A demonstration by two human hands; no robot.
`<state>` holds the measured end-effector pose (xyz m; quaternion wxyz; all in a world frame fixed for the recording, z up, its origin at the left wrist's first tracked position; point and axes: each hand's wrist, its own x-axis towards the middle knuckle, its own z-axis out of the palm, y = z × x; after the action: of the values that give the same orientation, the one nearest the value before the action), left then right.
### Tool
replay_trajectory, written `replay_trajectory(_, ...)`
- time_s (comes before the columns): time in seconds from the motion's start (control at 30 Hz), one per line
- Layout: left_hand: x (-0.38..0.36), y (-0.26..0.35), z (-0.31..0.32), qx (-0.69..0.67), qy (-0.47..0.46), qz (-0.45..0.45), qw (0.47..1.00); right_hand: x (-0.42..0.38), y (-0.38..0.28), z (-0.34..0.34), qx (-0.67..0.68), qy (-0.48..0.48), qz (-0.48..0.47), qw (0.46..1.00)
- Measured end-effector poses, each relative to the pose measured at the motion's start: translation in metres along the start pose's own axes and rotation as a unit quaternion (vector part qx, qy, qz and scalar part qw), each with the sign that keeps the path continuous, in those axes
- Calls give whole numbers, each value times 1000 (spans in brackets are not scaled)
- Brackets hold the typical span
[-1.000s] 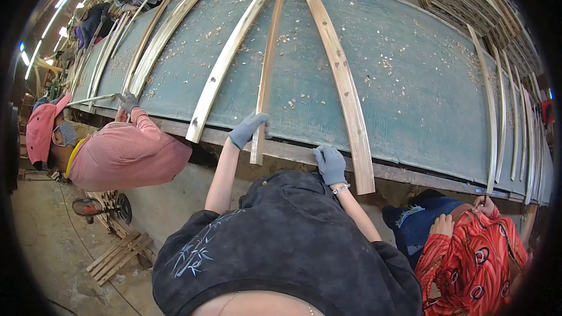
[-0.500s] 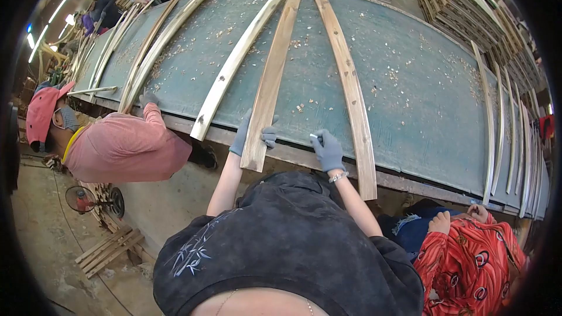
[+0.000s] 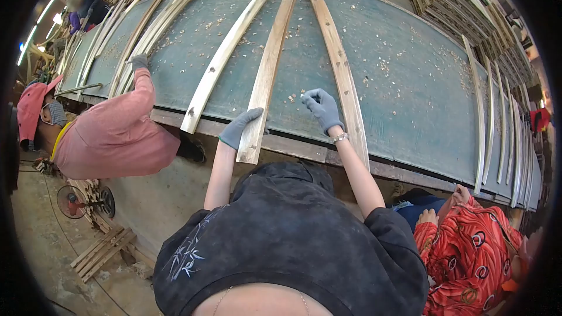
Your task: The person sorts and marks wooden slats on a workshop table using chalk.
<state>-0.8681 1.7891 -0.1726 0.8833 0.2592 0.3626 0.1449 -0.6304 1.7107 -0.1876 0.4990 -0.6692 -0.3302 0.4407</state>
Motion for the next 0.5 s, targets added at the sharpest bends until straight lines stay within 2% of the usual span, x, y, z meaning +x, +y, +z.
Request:
replay_trajectory(0.07,1,-4,2,-13,-28,5,1000,0,-13,8,5,6,-7,1000)
replay_trajectory(0.13,0,-2,10,-28,-99,34,994,5,-16,15,20,4,-34,999)
replay_trajectory(0.17,1,-3,11,-27,-100,35,994,6,-17,18,20,4,-36,999)
replay_trajectory(0.37,8,-3,10,101,-36,22,994,15,-25,29,16,-12,10,1000)
replay_trajectory(0.5,7,-6,19,93,-3,31,995,18,-22,34,52,-19,11,998)
